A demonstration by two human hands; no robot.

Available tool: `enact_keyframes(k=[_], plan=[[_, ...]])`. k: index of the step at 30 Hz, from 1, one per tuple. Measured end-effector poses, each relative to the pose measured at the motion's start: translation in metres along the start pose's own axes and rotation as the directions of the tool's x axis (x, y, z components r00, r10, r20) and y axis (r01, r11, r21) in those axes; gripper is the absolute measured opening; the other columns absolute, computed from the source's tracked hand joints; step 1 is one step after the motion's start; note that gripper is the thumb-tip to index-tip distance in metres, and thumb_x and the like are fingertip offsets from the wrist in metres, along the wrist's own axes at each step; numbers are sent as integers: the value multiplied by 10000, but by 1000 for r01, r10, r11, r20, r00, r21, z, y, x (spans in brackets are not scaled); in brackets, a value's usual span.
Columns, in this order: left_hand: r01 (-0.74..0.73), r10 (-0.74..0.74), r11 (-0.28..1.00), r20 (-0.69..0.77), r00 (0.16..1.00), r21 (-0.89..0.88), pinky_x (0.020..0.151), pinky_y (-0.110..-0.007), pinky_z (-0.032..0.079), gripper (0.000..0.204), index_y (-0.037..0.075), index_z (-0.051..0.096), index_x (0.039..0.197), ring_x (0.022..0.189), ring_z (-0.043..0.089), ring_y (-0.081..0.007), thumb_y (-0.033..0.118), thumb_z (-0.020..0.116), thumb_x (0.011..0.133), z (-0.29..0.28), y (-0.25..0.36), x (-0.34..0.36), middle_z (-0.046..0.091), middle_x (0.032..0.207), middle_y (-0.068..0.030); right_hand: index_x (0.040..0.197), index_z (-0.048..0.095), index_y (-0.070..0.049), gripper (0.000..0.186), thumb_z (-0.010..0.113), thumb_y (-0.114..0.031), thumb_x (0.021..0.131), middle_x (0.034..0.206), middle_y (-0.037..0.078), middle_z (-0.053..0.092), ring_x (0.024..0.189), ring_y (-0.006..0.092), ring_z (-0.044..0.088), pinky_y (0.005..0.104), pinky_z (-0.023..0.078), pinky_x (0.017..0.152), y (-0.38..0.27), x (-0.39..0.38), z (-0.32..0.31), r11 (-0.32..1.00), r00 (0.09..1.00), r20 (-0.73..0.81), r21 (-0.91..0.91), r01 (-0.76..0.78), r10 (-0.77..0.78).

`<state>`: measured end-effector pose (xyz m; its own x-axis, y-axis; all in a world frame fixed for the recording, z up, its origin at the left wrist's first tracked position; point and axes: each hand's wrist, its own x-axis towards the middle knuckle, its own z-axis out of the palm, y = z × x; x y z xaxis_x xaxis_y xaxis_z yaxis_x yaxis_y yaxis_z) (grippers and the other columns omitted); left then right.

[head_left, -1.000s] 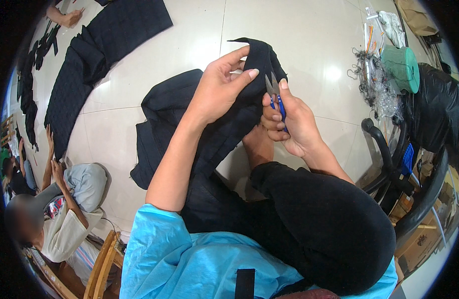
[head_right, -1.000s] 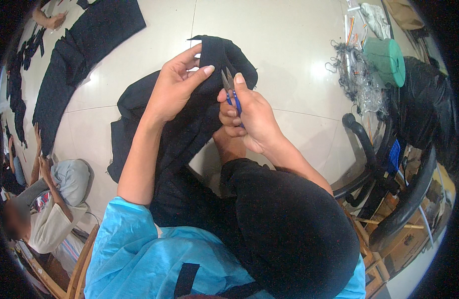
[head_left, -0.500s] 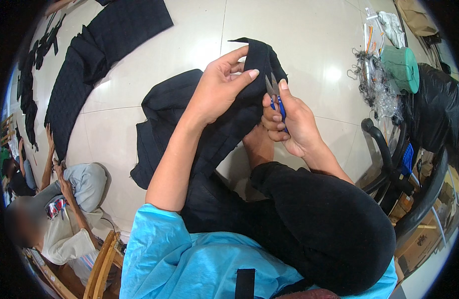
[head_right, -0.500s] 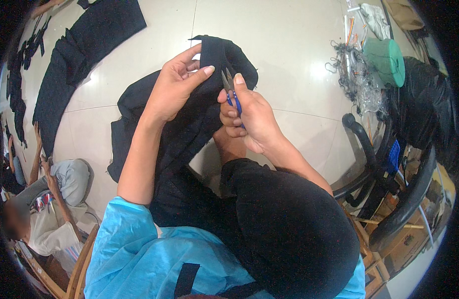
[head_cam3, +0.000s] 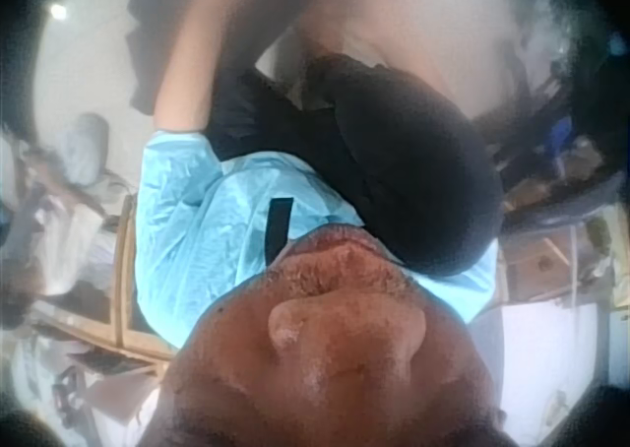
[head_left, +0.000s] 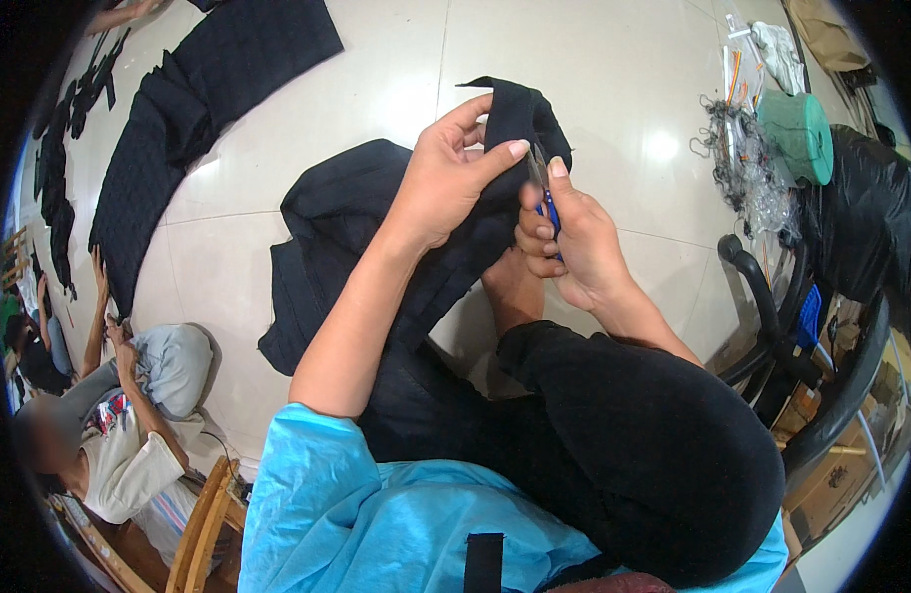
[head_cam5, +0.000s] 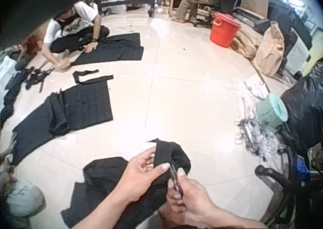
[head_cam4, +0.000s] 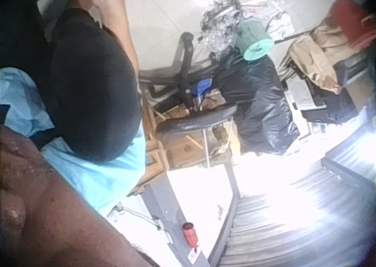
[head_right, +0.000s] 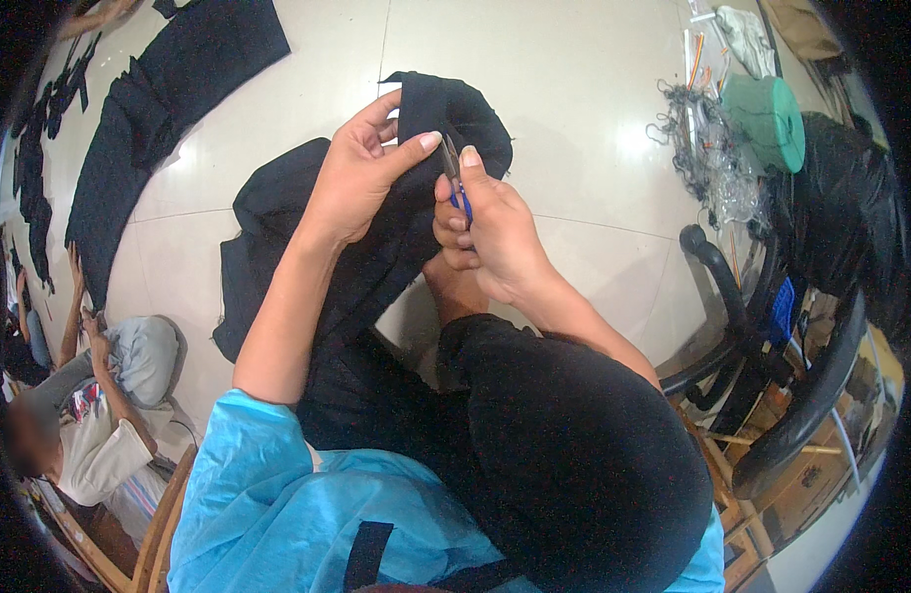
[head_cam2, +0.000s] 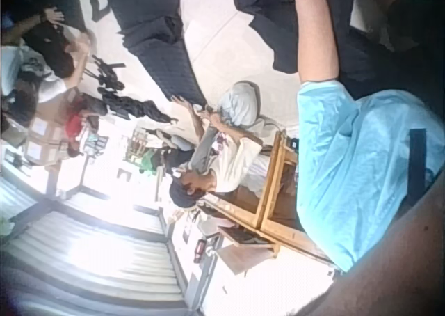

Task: The person sits on the floor and uses small scissors to trim the edges of a black fabric piece. They repeatedly fold and align the fabric, snip off small sections, and discard the cut pieces onto the floor.

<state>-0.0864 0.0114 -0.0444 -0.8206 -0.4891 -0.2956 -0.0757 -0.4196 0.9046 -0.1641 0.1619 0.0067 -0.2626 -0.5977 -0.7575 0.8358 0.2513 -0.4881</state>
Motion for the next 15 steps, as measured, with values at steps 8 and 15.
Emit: enact_keyframes(k=[8, 15], plan=[[27, -26, 997, 23, 999, -75, 970, -275, 575, 587, -90, 462, 1464, 1080, 693, -159, 13, 729, 952, 12, 5, -6, 683, 1237, -183, 906, 547, -137, 470, 449, -556, 1094, 672, -68, 376, 546, 44, 305, 214, 206, 437, 3, 1, -2, 999, 997, -61, -18, 37, -38], [10, -9, 999, 12, 1000, -45, 952, -272, 584, 573, -83, 467, 1466, 1082, 691, -156, 4, 719, 959, 9, 1, -3, 685, 1238, -184, 873, 554, -141, 468, 471, -547, 1090, 651, -73, 370, 527, 41, 289, 213, 207, 436, 2, 3, -4, 987, 993, -85, -143, 75, -87]])
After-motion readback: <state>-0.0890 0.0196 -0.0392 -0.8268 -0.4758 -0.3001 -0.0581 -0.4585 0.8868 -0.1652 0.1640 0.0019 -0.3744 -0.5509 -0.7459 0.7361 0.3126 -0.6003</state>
